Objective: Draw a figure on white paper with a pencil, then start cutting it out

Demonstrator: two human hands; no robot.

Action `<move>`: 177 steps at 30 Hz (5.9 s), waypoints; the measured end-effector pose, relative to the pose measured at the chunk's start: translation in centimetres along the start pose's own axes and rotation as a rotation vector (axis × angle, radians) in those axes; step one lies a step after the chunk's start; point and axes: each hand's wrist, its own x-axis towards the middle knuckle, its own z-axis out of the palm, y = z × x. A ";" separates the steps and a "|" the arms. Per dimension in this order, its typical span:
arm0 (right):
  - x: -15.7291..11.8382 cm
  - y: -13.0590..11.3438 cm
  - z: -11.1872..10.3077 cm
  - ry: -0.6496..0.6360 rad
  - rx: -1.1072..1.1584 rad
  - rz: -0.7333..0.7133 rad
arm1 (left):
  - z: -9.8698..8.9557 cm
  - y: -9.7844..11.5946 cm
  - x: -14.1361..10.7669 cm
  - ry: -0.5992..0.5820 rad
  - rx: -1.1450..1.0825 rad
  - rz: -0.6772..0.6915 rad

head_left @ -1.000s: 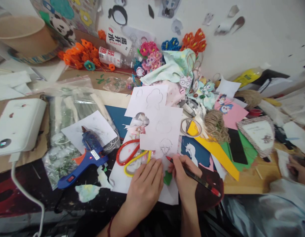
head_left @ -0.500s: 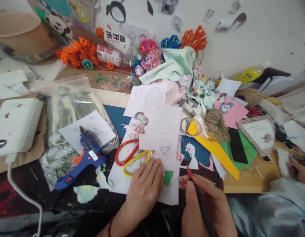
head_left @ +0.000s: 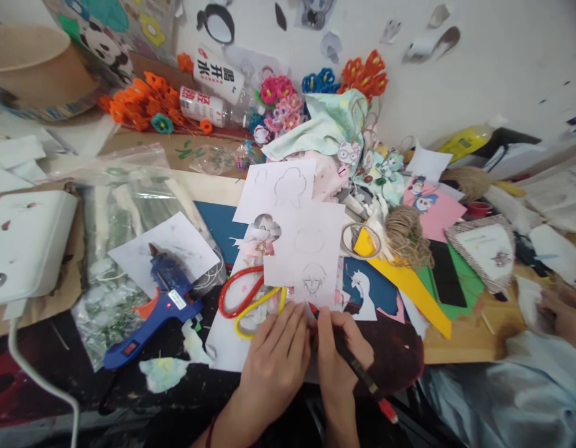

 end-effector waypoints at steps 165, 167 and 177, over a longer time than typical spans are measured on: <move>0.5 -0.7 0.3 -0.063 -0.138 -0.192 | 0.1 -0.2 -0.4 -0.002 0.004 0.021; 0.4 -0.7 0.3 -0.089 -0.130 -0.192 | 0.1 -0.2 -0.4 -0.014 0.002 0.029; 0.3 -0.8 0.2 -0.104 -0.105 -0.214 | 0.1 -0.3 -0.6 -0.021 -0.001 0.033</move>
